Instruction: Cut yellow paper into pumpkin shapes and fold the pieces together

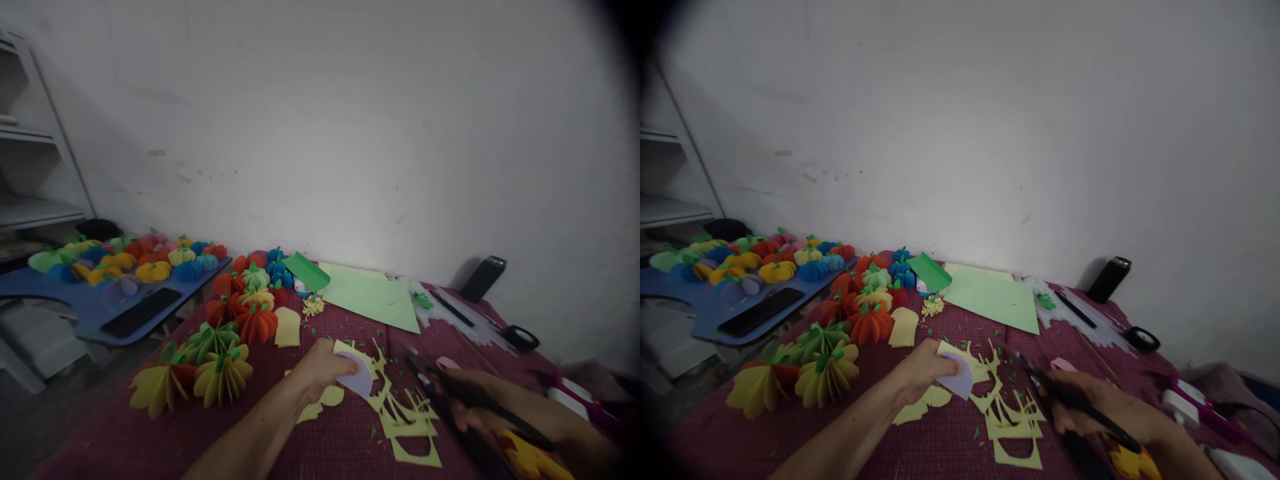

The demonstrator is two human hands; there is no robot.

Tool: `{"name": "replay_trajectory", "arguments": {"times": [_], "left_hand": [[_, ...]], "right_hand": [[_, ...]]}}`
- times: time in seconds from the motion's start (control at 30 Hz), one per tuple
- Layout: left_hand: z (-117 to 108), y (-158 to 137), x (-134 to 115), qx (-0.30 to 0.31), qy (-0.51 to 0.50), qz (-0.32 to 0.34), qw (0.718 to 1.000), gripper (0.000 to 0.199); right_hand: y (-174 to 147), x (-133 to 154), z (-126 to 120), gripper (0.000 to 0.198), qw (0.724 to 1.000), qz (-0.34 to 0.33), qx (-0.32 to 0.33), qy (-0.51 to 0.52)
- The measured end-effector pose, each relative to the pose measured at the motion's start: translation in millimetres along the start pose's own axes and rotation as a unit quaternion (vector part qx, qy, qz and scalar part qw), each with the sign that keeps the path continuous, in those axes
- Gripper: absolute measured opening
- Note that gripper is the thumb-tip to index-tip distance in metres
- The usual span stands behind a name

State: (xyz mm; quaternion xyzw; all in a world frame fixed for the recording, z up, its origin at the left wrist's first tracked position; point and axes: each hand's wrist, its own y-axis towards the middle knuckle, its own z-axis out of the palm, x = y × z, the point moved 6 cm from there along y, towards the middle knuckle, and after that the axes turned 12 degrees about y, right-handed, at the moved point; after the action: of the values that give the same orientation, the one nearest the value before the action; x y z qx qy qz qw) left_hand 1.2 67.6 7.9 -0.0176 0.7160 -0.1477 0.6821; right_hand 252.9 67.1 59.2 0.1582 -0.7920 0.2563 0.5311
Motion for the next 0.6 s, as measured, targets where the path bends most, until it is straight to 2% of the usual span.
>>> {"name": "replay_trajectory", "arguments": {"times": [0.07,0.13,0.23,0.33,0.47,0.6], "left_hand": [[0,-1,0,-0.005,0.005,-0.001,1.0,0.005],[-1,-3,-1,-0.018,0.024,0.007,1.0,0.006],[-1,-3,-1,-0.014,0.059,0.031,0.998,0.005],[3,0,1,0.017,0.078,0.066,0.995,0.006],[8,2,4,0.049,0.098,0.1,0.989,0.011],[11,-1,3,0.062,0.124,0.11,0.984,0.01]], "right_hand": [[2,8,10,0.031,0.998,-0.062,-0.021,-0.007],[8,21,26,0.035,0.99,-0.105,-0.089,0.016],[25,36,67,0.041,0.988,-0.123,-0.081,0.039],[43,44,92,0.039,0.983,-0.151,-0.081,0.062],[58,44,100,0.038,0.979,-0.187,-0.076,0.038],[68,41,102,0.034,0.978,-0.193,-0.053,0.06]]}}
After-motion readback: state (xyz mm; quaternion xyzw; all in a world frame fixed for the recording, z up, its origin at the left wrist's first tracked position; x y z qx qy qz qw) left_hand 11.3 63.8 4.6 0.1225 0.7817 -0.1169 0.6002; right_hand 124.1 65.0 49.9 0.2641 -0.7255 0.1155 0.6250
